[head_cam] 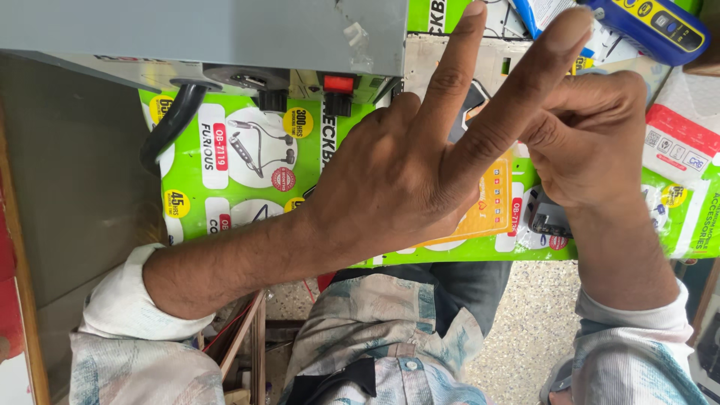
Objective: The person applies adhesive to a smartphone screen and presses it onto the phone chassis. They then handle a black power bank, peeling off a protective film and inspecting its surface.
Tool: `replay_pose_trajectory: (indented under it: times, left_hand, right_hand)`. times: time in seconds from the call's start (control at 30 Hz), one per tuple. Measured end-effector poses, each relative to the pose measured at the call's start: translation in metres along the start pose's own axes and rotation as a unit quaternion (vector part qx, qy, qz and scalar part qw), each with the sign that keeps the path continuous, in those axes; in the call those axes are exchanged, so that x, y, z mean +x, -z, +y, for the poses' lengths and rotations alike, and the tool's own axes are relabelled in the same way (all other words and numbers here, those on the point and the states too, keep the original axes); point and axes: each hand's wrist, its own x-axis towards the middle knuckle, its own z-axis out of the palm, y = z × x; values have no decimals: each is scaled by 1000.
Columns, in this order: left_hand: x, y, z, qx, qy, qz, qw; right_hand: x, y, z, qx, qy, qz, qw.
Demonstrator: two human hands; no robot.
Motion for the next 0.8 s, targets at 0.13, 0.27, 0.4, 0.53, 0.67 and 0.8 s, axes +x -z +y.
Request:
replay_pose_trajectory:
  times: [0.13,0.27,0.4,0.53,0.67,0.8]
  left_hand:
    - [2,5,0,-7,3,-7,1000]
    - [4,9,-1,-16,5,-3,1000]
    - [4,11,-2,-19,8,-2,1000]
    - [4,14,-1,-26,9,-2,1000]
    - [5,16,0,-27,10,-3,1000]
    - [6,17,1,-27,14,-1,1000]
  right_hand:
    - [-4,-1,4,-136,50,27,989]
    - [-10,2,10,-196,76,41,977]
    - [-7,16,11,-3,61,8,998]
    - [-8,26,14,125,15,20,992]
    - [-8,29,15,126,32,1,992]
    - [-9,25,17,141,69,-5,988]
